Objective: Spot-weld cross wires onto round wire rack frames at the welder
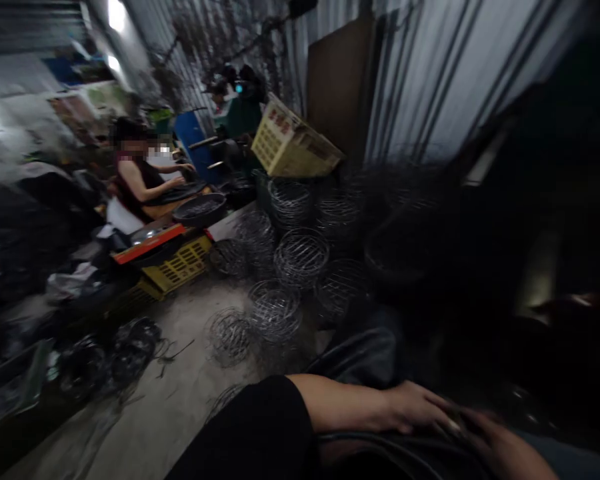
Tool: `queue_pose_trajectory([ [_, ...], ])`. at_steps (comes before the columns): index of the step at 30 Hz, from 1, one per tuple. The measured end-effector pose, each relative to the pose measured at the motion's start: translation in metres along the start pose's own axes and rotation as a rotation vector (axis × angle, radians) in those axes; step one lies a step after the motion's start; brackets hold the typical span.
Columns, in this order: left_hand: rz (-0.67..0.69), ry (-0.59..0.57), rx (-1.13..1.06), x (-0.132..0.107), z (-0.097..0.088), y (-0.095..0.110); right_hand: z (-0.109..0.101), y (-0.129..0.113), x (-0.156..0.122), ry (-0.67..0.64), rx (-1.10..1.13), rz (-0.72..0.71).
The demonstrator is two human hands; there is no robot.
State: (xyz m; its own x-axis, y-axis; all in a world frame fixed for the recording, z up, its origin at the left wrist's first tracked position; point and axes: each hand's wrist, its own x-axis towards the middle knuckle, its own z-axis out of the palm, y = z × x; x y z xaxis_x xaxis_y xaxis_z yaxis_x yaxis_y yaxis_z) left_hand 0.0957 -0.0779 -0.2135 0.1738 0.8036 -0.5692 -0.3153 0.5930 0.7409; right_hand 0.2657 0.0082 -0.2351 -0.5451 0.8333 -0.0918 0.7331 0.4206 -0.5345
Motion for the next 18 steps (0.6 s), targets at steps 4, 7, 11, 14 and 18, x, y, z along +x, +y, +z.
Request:
queue_pose_trajectory([
  [4,0.06,0.015,-0.067,-0.017,0.001,0.035,-0.003,0.001,-0.007,-0.168,0.103,0.14],
  [7,0.247,0.04,-0.192,-0.032,-0.008,0.074,-0.003,-0.001,-0.01,-0.135,0.12,0.182],
  [11,0.421,0.194,-0.295,-0.038,-0.04,0.117,0.002,-0.002,-0.009,-0.065,0.137,0.205],
  [14,0.451,0.331,-0.275,-0.025,-0.078,0.132,0.007,-0.005,-0.003,-0.061,0.149,0.198],
  [18,0.431,0.575,-0.189,0.002,-0.139,0.14,0.011,-0.009,0.005,-0.101,0.147,0.201],
])
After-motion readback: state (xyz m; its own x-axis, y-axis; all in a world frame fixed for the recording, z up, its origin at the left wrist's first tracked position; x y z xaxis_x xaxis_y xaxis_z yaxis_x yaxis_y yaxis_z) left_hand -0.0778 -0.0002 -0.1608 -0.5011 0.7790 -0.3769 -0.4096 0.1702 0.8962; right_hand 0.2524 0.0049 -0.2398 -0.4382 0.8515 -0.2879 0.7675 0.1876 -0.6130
